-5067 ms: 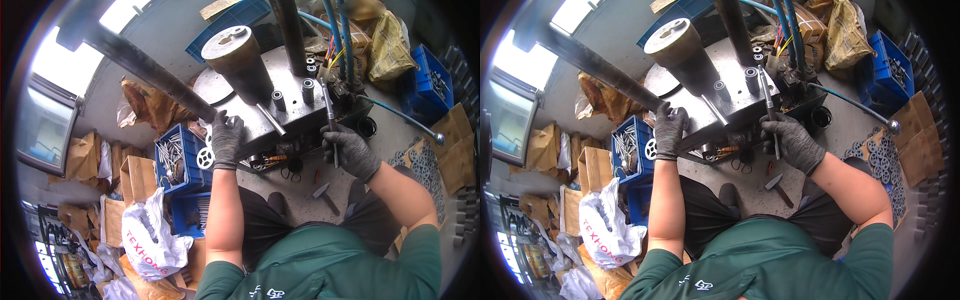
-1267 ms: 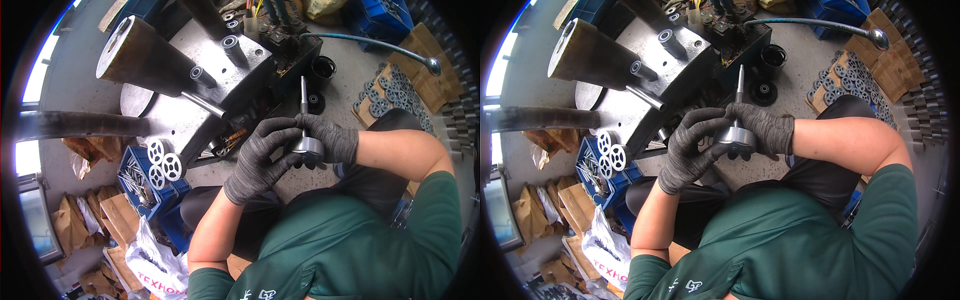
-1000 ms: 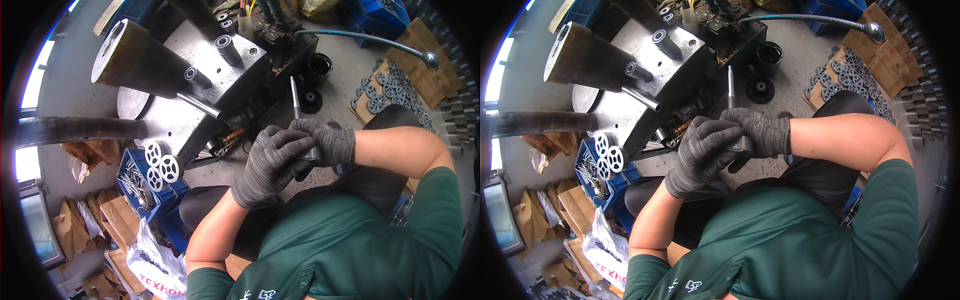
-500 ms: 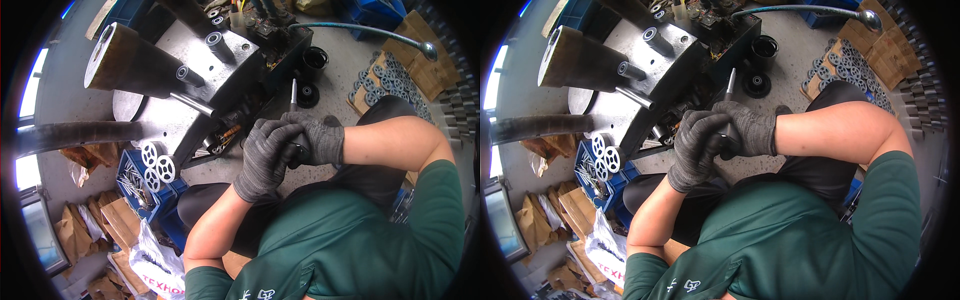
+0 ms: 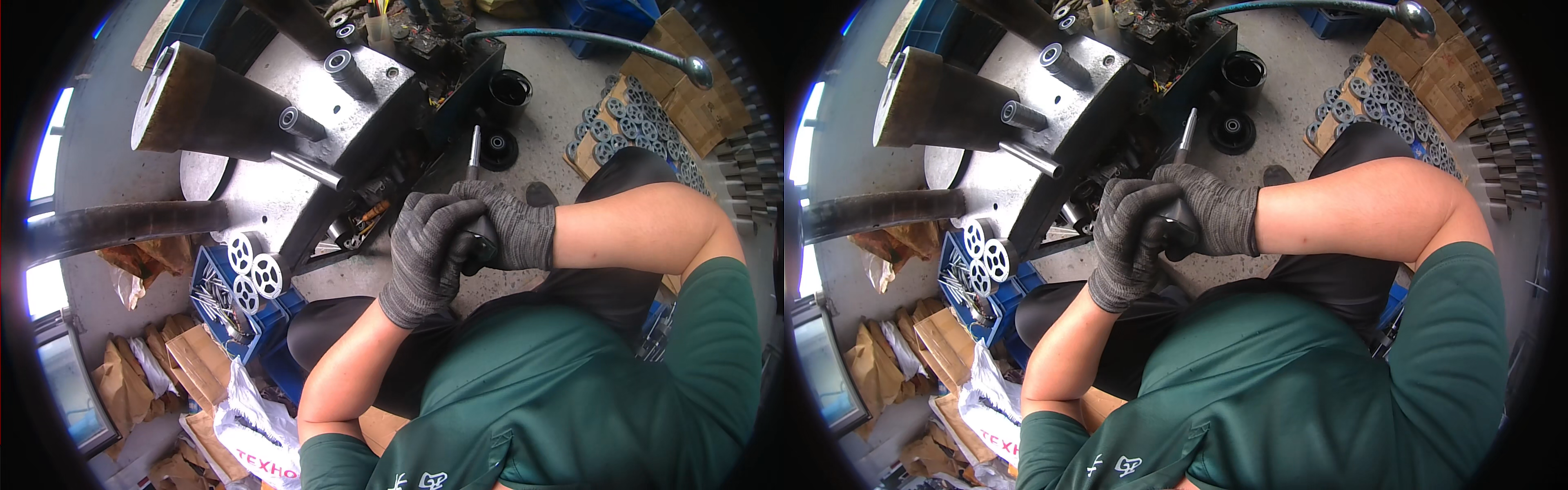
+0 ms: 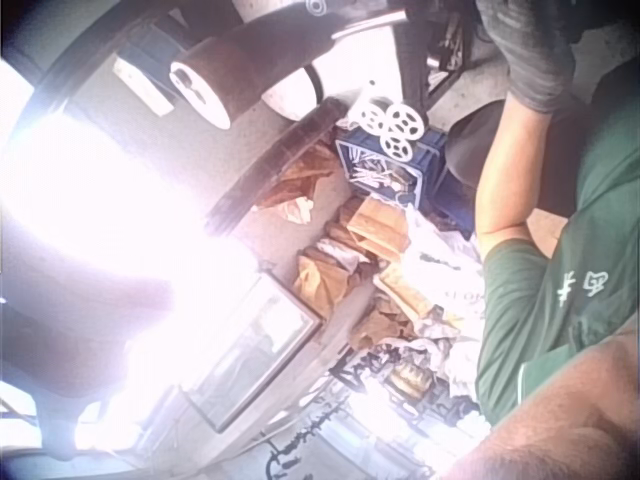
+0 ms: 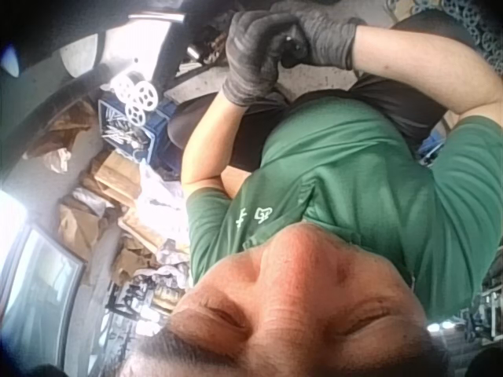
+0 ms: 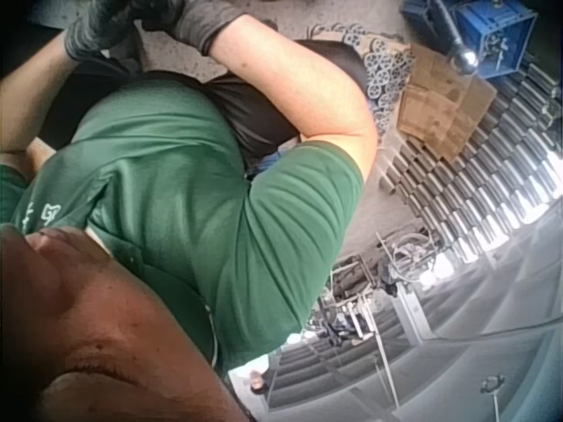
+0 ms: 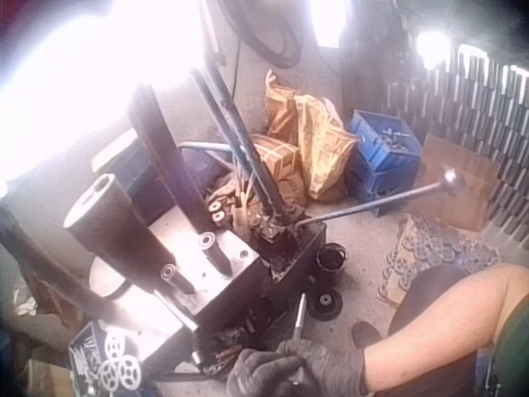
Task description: Assembling metal components using a manual press machine in a workshop.
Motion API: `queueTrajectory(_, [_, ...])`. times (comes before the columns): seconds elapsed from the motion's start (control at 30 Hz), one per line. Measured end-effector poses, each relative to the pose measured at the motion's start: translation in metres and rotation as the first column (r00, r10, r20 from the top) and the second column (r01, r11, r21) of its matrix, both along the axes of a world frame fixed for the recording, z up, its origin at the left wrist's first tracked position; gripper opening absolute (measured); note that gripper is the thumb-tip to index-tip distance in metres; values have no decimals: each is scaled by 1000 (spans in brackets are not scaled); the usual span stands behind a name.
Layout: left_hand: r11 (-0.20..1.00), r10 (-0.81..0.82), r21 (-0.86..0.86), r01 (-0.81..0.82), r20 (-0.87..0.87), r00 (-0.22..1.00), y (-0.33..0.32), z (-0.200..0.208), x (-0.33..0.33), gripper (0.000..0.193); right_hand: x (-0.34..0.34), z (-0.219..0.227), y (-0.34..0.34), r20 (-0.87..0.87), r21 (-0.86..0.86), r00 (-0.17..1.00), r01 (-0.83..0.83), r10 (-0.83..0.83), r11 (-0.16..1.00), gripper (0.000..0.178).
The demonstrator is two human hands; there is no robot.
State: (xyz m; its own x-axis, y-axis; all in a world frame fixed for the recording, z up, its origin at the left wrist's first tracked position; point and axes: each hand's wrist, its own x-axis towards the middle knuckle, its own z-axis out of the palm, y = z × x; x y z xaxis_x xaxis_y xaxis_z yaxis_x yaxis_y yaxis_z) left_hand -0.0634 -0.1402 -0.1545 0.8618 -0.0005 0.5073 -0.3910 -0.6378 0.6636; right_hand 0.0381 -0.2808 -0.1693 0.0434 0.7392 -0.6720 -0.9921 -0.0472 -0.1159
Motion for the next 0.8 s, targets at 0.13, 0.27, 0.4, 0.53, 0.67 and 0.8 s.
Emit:
queueTrajectory(0.13, [1000, 4, -27, -5, -16, 1000, -1, 0, -2, 39, -4, -5, 2, 24, -1, 999, 28, -28, 1000, 29])
queueTrajectory(0.27, [999, 7, -51, -7, -10, 1000, -3, 1, -2, 39, -8, -12, 1, 191, 97, 981, 25, -43, 995, 28])
queueTrajectory(0.4, [998, 15, -54, -17, -31, 999, -3, 3, -2, 36, -2, -6, -1, -10, 77, 1000, 8, -7, 997, 27])
queueTrajectory(0.53, [997, 10, -74, -14, -49, 999, -4, 6, -2, 34, -1, -13, -2, -28, 119, 999, 29, -26, 992, 27])
queueTrajectory(0.67, [993, 11, -119, -17, -51, 999, -6, 6, -1, 33, -10, -26, 2, 699, 151, 715, -158, 8, 976, 26])
queueTrajectory(0.8, [991, 39, -126, -47, -65, 997, -7, 7, -2, 29, -4, -21, 1, 186, 199, 982, -4, -33, 980, 24])
